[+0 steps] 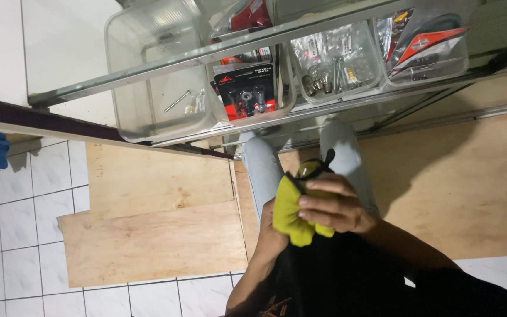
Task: Cleaning individual metal bolts with a yellow microfiber cloth at a storage counter.
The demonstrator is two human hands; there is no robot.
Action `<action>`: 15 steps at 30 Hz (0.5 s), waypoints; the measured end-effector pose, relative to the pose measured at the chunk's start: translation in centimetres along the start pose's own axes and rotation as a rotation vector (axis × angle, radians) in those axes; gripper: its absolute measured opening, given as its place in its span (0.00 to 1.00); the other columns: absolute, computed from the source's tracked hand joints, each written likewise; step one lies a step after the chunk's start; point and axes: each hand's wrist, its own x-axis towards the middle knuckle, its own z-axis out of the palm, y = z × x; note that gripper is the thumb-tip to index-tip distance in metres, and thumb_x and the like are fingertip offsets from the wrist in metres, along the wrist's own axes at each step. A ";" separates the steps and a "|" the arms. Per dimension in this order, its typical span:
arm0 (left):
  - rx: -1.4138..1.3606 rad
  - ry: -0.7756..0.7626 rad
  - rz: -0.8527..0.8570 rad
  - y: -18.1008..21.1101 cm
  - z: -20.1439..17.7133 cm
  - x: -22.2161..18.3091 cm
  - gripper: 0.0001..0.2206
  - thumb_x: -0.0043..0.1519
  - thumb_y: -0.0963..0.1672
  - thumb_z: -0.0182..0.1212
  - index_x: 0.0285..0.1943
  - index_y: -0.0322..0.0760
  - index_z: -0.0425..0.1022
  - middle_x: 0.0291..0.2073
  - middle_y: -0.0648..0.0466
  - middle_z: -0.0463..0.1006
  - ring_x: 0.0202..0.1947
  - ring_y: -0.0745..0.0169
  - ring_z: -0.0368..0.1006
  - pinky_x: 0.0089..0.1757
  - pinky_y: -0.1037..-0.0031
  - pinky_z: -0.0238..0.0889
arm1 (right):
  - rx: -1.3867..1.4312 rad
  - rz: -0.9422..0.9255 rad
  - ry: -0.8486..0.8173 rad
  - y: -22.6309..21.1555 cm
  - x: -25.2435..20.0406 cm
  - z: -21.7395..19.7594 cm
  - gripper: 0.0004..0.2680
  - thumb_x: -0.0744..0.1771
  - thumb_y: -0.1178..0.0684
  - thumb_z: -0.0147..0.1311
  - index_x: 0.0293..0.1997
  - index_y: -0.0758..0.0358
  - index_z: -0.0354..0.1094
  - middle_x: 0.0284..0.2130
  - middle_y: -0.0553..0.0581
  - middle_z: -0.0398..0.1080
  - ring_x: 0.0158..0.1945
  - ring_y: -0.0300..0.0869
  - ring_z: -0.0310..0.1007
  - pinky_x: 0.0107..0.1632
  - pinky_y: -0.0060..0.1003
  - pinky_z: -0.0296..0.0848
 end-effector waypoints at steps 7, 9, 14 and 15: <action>-0.150 -0.121 -0.248 1.2 -0.2 -1.4 0.12 0.72 0.41 0.46 0.33 0.33 0.68 0.20 0.57 0.63 0.19 0.72 0.52 0.24 0.82 0.48 | -0.284 0.197 0.067 5.1 2.3 -2.1 0.10 0.64 0.48 0.67 0.36 0.64 0.73 0.45 0.59 0.74 0.53 0.50 0.73 0.57 0.47 0.78; -0.193 -0.083 -0.179 0.7 -0.1 -1.3 0.11 0.72 0.39 0.44 0.36 0.32 0.69 0.20 0.59 0.62 0.18 0.73 0.51 0.25 0.82 0.48 | -0.291 0.384 0.111 5.9 2.0 -2.9 0.05 0.66 0.64 0.63 0.41 0.67 0.70 0.51 0.62 0.71 0.50 0.50 0.74 0.51 0.45 0.78; -0.073 0.075 -0.035 0.1 0.1 0.9 0.08 0.67 0.38 0.47 0.36 0.29 0.71 0.16 0.57 0.62 0.17 0.73 0.56 0.25 0.83 0.52 | -0.124 0.209 0.053 1.7 3.8 -3.4 0.05 0.67 0.54 0.62 0.42 0.60 0.73 0.49 0.62 0.72 0.48 0.55 0.74 0.49 0.50 0.77; -0.008 0.090 0.066 -0.2 0.3 1.5 0.10 0.69 0.41 0.52 0.34 0.28 0.70 0.12 0.57 0.60 0.15 0.74 0.57 0.24 0.86 0.53 | 0.003 0.075 0.012 0.5 4.5 -3.4 0.09 0.68 0.46 0.55 0.37 0.58 0.78 0.45 0.67 0.75 0.47 0.62 0.76 0.51 0.57 0.77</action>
